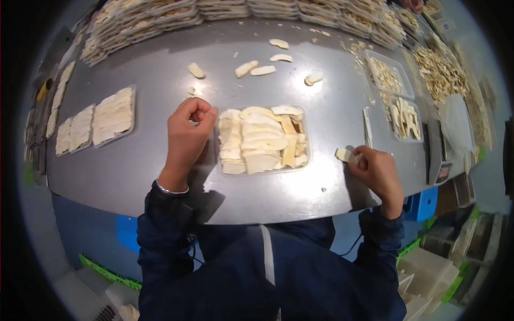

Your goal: The person sorts and arranges sliced pieces of food into plastic containers, using tweezers to adjust their position and move smaller pieces into a separate tray.

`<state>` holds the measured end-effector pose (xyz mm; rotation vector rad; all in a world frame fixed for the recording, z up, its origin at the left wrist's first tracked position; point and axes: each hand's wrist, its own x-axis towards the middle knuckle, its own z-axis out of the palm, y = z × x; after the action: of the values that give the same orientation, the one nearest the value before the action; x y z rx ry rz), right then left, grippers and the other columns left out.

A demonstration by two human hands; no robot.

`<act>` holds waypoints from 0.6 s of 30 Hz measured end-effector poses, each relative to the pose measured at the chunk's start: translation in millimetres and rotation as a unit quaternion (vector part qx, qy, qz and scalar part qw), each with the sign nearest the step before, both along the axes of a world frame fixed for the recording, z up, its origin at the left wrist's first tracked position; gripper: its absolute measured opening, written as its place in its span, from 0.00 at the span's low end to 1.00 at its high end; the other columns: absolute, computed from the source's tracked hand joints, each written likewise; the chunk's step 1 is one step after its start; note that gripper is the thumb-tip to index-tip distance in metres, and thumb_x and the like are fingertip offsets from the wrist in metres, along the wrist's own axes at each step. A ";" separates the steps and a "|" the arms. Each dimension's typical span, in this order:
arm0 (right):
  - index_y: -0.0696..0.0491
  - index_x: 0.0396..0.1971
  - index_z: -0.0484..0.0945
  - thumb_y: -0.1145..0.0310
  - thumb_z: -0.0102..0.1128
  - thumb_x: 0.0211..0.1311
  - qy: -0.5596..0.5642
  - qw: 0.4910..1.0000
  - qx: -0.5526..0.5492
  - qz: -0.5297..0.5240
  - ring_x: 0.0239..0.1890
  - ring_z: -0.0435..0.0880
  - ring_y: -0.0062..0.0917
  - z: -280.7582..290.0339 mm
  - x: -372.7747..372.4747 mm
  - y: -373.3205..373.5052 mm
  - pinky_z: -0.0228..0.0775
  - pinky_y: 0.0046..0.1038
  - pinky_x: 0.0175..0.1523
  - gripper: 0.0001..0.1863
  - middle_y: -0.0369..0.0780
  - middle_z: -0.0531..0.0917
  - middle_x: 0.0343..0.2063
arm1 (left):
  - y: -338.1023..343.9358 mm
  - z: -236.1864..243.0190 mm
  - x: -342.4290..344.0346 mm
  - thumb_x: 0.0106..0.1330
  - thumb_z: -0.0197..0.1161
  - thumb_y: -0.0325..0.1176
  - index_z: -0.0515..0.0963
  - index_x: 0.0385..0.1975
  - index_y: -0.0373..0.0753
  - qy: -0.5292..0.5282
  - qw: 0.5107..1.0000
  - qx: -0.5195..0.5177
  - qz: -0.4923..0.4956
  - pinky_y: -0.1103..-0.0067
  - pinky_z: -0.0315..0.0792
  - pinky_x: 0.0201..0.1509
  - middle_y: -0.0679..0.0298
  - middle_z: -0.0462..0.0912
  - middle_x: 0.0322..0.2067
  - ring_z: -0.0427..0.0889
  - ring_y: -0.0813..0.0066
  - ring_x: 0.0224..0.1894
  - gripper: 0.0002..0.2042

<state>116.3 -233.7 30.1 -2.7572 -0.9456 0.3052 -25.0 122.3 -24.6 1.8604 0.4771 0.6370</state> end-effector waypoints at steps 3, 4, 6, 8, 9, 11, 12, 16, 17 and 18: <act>0.54 0.32 0.82 0.67 0.68 0.50 -0.037 0.998 0.039 0.016 0.20 0.81 0.37 1.8 9.4 11.6 0.70 0.34 0.27 0.10 0.40 0.78 0.15 | 16.7 -1.4 3.1 0.62 0.65 0.25 0.74 0.24 0.34 -0.026 1.000 0.002 0.010 0.86 0.62 0.31 0.75 0.69 0.22 0.64 0.88 0.25 0.07; 0.54 0.33 0.82 0.68 0.69 0.50 -0.056 0.997 0.048 0.035 0.20 0.81 0.37 4.9 13.2 19.3 0.70 0.34 0.27 0.11 0.41 0.79 0.16 | 22.8 -2.6 5.8 0.63 0.65 0.26 0.74 0.24 0.34 -0.019 0.999 -0.013 0.037 0.86 0.61 0.30 0.76 0.69 0.21 0.63 0.88 0.25 0.07; 0.54 0.35 0.82 0.68 0.69 0.50 -0.070 0.992 0.073 0.071 0.20 0.81 0.36 11.9 17.3 44.4 0.70 0.33 0.27 0.11 0.41 0.79 0.16 | 36.0 -6.2 11.2 0.64 0.64 0.28 0.74 0.24 0.35 -0.004 0.994 -0.028 0.101 0.87 0.60 0.28 0.78 0.67 0.19 0.62 0.90 0.23 0.08; 0.54 0.37 0.80 0.68 0.70 0.51 -0.063 0.987 0.088 0.119 0.20 0.81 0.35 18.6 17.2 74.6 0.71 0.32 0.27 0.14 0.40 0.80 0.17 | 50.5 -18.3 11.6 0.64 0.64 0.28 0.75 0.24 0.35 -0.023 0.990 -0.009 0.137 0.87 0.59 0.28 0.78 0.67 0.19 0.62 0.90 0.23 0.08; 0.54 0.37 0.80 0.68 0.70 0.51 -0.066 0.987 0.087 0.121 0.20 0.81 0.35 17.4 18.8 85.4 0.71 0.32 0.27 0.14 0.40 0.80 0.17 | 54.3 -19.3 14.3 0.64 0.65 0.28 0.75 0.24 0.35 -0.046 0.986 0.007 0.160 0.87 0.59 0.27 0.78 0.67 0.19 0.62 0.90 0.23 0.08; 0.55 0.37 0.80 0.68 0.70 0.52 -0.104 0.969 0.117 0.192 0.20 0.81 0.35 11.3 21.7 102.9 0.71 0.30 0.27 0.14 0.40 0.81 0.18 | 57.1 -19.7 14.7 0.64 0.64 0.28 0.75 0.24 0.35 -0.042 0.985 0.002 0.167 0.87 0.59 0.27 0.78 0.67 0.19 0.62 0.90 0.23 0.08; 0.55 0.37 0.80 0.67 0.70 0.52 -0.106 0.969 0.109 0.192 0.20 0.82 0.34 10.6 21.2 108.7 0.72 0.30 0.26 0.13 0.40 0.81 0.19 | 56.9 -21.1 14.4 0.64 0.64 0.28 0.75 0.24 0.35 -0.034 0.984 -0.005 0.173 0.87 0.58 0.27 0.78 0.67 0.19 0.61 0.90 0.23 0.08; 0.55 0.38 0.80 0.67 0.70 0.53 -0.084 0.978 0.087 0.171 0.20 0.82 0.33 11.2 20.6 113.9 0.72 0.30 0.26 0.14 0.39 0.82 0.19 | 56.0 -27.7 15.5 0.65 0.64 0.27 0.75 0.24 0.36 -0.086 0.987 -0.042 0.126 0.87 0.58 0.26 0.78 0.66 0.19 0.61 0.91 0.23 0.08; 0.55 0.38 0.80 0.68 0.69 0.53 -0.074 0.980 0.075 0.168 0.20 0.82 0.32 9.4 20.1 114.2 0.72 0.30 0.26 0.13 0.39 0.82 0.19 | 54.7 -27.0 15.4 0.65 0.64 0.27 0.75 0.24 0.36 -0.083 0.988 -0.053 0.116 0.88 0.57 0.26 0.79 0.66 0.19 0.61 0.91 0.23 0.08; 0.55 0.38 0.80 0.68 0.69 0.53 -0.063 0.983 0.064 0.162 0.20 0.82 0.32 7.3 19.3 114.1 0.72 0.30 0.26 0.13 0.39 0.83 0.20 | 53.8 -25.7 15.6 0.65 0.64 0.27 0.75 0.24 0.36 -0.078 0.989 -0.065 0.105 0.88 0.57 0.26 0.79 0.66 0.19 0.61 0.91 0.22 0.08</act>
<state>135.6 -119.6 37.4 -2.5244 -1.3985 0.1142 -9.4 176.1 -50.3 1.6367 0.6008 0.8651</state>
